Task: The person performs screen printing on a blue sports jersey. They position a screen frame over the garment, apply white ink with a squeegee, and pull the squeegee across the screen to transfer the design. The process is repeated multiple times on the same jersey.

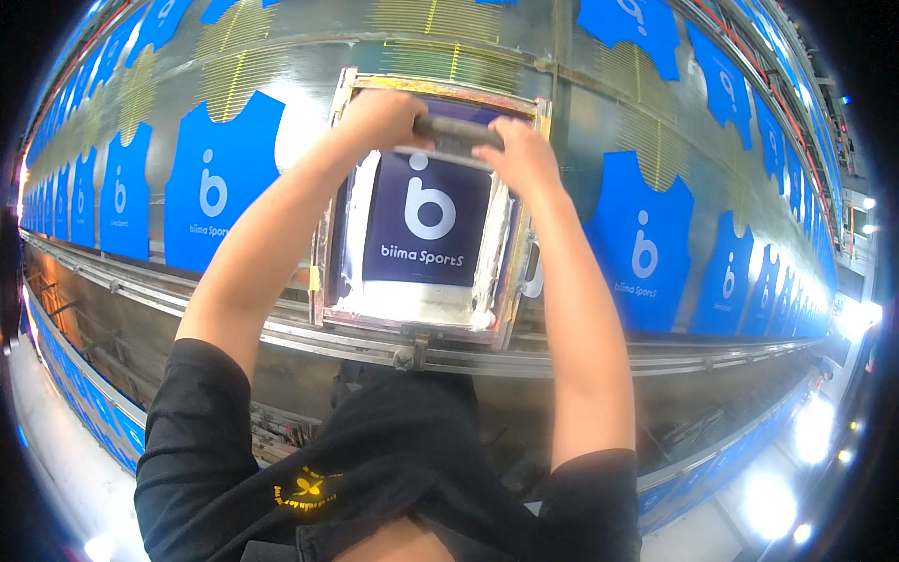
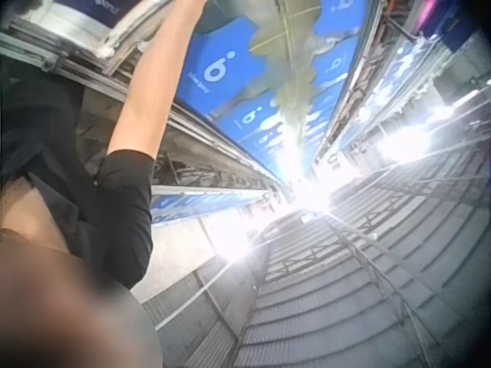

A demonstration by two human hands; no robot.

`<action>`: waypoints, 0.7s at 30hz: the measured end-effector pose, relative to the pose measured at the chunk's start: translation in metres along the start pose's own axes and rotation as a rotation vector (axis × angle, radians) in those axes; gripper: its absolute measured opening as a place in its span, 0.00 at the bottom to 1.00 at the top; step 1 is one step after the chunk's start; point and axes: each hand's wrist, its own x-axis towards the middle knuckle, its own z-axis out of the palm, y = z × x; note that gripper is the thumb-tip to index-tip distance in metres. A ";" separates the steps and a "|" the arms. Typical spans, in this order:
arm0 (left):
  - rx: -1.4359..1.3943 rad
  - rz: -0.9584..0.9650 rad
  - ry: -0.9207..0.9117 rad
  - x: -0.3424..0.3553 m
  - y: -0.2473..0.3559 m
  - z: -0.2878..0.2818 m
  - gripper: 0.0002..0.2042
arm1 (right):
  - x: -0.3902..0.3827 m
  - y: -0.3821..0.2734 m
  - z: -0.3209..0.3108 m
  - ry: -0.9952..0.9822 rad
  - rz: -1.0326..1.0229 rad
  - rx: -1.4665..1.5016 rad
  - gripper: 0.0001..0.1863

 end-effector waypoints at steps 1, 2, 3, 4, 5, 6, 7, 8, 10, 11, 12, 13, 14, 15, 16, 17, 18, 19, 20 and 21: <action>0.032 -0.004 0.086 0.013 -0.004 0.000 0.20 | 0.012 0.004 0.004 0.052 0.039 0.008 0.23; 0.045 -0.013 0.106 0.019 -0.006 0.005 0.19 | 0.018 0.007 0.010 0.052 0.069 0.063 0.21; 0.060 -0.022 0.125 0.020 -0.006 0.011 0.19 | 0.015 0.008 0.018 0.096 0.029 0.015 0.20; 0.060 0.022 0.137 0.015 -0.005 0.019 0.16 | 0.006 0.008 0.029 0.134 0.002 -0.029 0.19; 0.038 0.032 0.204 0.001 -0.002 0.033 0.15 | -0.009 0.009 0.039 0.187 -0.051 -0.064 0.19; -0.007 0.037 0.223 -0.021 0.004 0.050 0.14 | -0.030 0.008 0.048 0.256 -0.157 -0.101 0.18; -0.048 0.049 0.314 -0.048 0.013 0.067 0.13 | -0.057 0.005 0.056 0.220 -0.154 -0.087 0.19; -0.056 0.031 0.277 -0.079 0.024 0.083 0.12 | -0.089 -0.002 0.063 0.205 -0.172 -0.068 0.19; -0.083 0.011 0.303 -0.139 0.049 0.108 0.11 | -0.150 -0.026 0.074 0.177 -0.167 -0.065 0.23; -0.101 -0.004 0.313 -0.166 0.061 0.116 0.10 | -0.177 -0.039 0.077 0.130 -0.120 -0.045 0.24; -0.096 0.009 0.327 -0.190 0.069 0.122 0.10 | -0.200 -0.049 0.076 0.114 -0.110 0.007 0.22; -0.082 0.015 0.287 -0.203 0.073 0.124 0.10 | -0.210 -0.053 0.076 0.098 -0.118 0.029 0.22; -0.107 0.015 0.240 -0.203 0.069 0.123 0.11 | -0.213 -0.057 0.075 0.097 -0.128 0.056 0.21; -0.129 0.008 0.137 -0.193 0.064 0.116 0.11 | -0.209 -0.060 0.073 0.116 -0.142 0.090 0.20; -0.149 -0.016 -0.045 -0.185 0.059 0.106 0.12 | -0.193 -0.052 0.064 -0.056 -0.110 0.053 0.20; -0.148 -0.032 -0.079 -0.163 0.052 0.093 0.16 | -0.172 -0.044 0.056 -0.052 -0.143 0.026 0.21; -0.131 -0.046 -0.099 -0.137 0.044 0.077 0.20 | -0.143 -0.034 0.046 -0.066 -0.155 -0.006 0.22; -0.098 -0.030 -0.092 -0.109 0.034 0.059 0.19 | -0.110 -0.024 0.035 -0.101 -0.150 -0.053 0.25; -0.079 -0.042 -0.109 -0.075 0.025 0.040 0.18 | -0.078 -0.016 0.025 -0.032 -0.136 -0.030 0.26; -0.029 -0.019 -0.028 -0.047 0.017 0.023 0.18 | -0.045 -0.009 0.017 -0.033 -0.058 -0.017 0.28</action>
